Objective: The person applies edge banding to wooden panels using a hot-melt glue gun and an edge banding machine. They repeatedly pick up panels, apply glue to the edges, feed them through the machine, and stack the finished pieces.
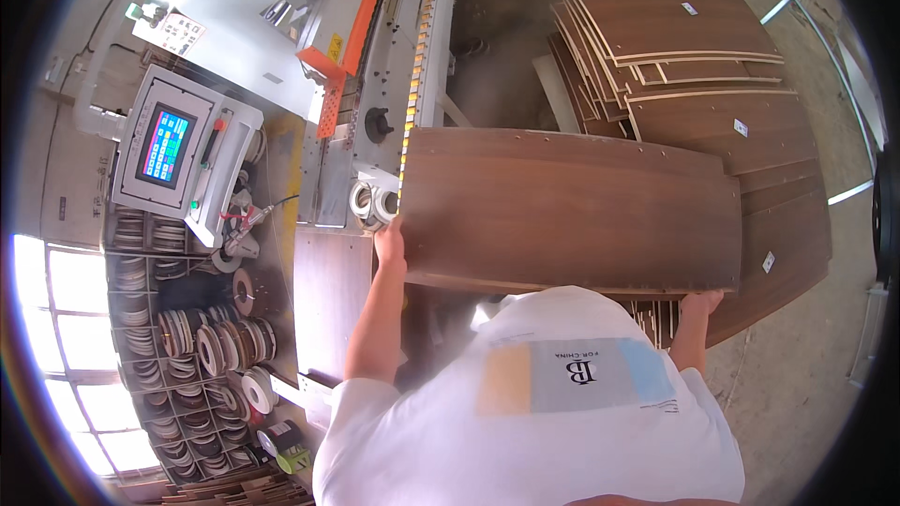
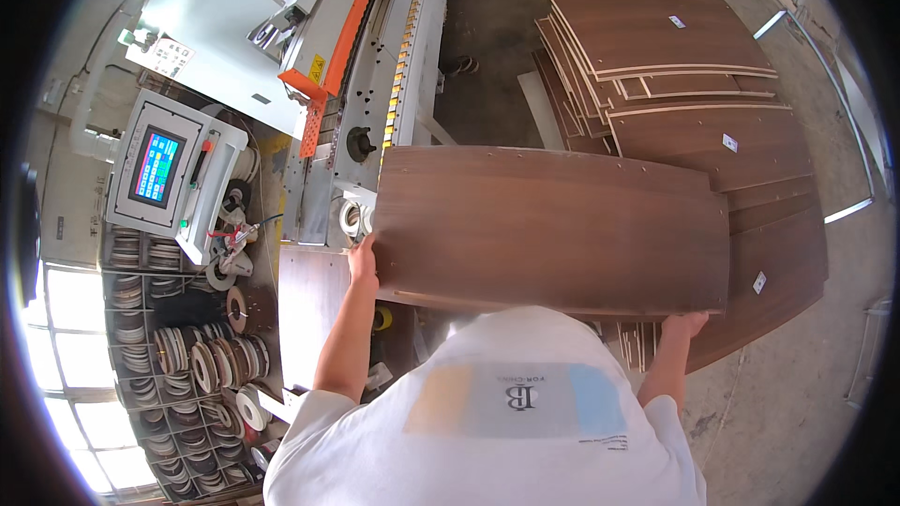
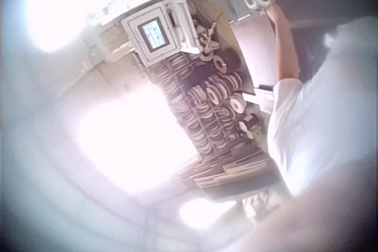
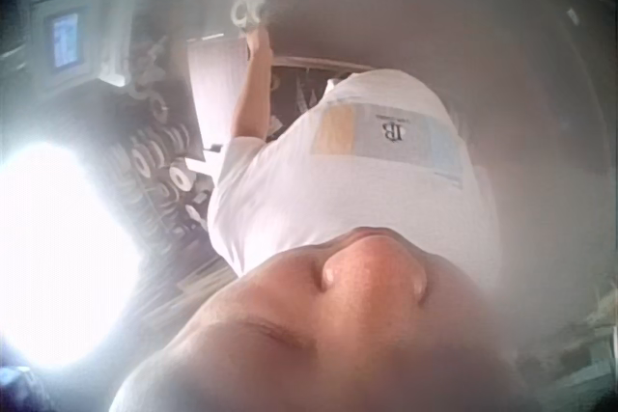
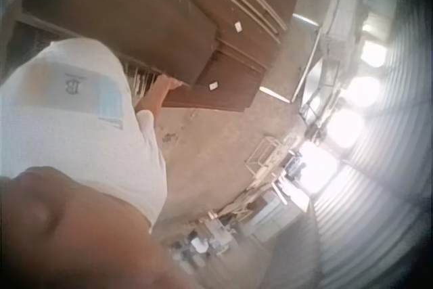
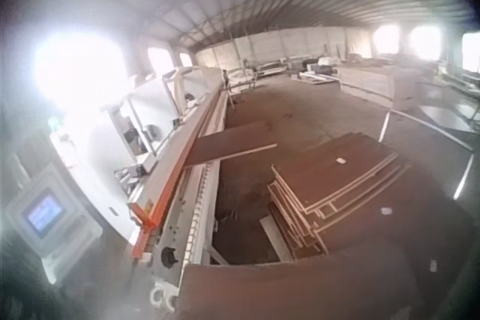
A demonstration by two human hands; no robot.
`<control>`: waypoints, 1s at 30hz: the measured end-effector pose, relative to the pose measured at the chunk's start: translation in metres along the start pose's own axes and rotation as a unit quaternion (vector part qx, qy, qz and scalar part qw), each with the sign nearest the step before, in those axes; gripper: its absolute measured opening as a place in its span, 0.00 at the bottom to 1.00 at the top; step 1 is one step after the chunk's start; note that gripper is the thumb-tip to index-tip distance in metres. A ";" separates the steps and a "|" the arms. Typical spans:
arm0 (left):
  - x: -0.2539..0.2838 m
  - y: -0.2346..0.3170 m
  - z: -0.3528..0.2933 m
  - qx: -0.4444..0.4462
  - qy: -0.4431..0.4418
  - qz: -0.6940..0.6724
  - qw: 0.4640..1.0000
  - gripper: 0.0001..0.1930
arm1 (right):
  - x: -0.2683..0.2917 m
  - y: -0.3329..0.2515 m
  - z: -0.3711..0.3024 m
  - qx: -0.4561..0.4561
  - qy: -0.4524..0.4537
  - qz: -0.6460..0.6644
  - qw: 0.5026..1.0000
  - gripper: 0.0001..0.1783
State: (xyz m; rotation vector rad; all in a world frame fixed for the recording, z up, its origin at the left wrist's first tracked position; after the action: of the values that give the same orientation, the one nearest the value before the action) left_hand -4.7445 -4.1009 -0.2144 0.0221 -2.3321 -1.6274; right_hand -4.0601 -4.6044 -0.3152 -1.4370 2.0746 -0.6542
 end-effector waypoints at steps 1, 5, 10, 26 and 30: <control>0.012 0.001 0.009 -0.045 0.060 -0.025 0.997 0.16 | -0.014 0.004 -0.007 -0.008 -0.002 0.008 1.000 0.26; 0.030 0.016 0.049 -0.010 0.046 -0.007 0.999 0.18 | -0.082 0.036 -0.041 -0.023 -0.014 0.036 0.999 0.27; 0.059 0.020 0.122 -0.037 0.084 0.054 0.994 0.21 | -0.154 0.090 -0.052 -0.060 -0.011 0.038 0.997 0.30; 0.268 0.044 0.221 -0.236 0.324 0.042 0.915 0.19 | -0.179 0.168 -0.016 -0.197 -0.109 -0.131 0.966 0.32; 0.392 0.011 0.254 -0.159 0.408 0.009 0.899 0.22 | -0.179 0.174 -0.018 -0.236 -0.106 -0.216 0.941 0.36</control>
State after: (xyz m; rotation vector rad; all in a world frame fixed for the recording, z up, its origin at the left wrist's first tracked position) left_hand -5.1809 -3.9356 -0.1938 0.5075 -1.4184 -1.5509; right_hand -4.1392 -4.3790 -0.3885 -2.1650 1.8266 -0.1371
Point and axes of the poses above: each hand's wrist, its own z-axis towards the middle knuckle, its own x-axis out of the back of the hand, y = z × x, the point moved 9 cm from there along z, towards the middle knuckle, and after that the axes turned 10 degrees about -x, right-handed, at the moved point
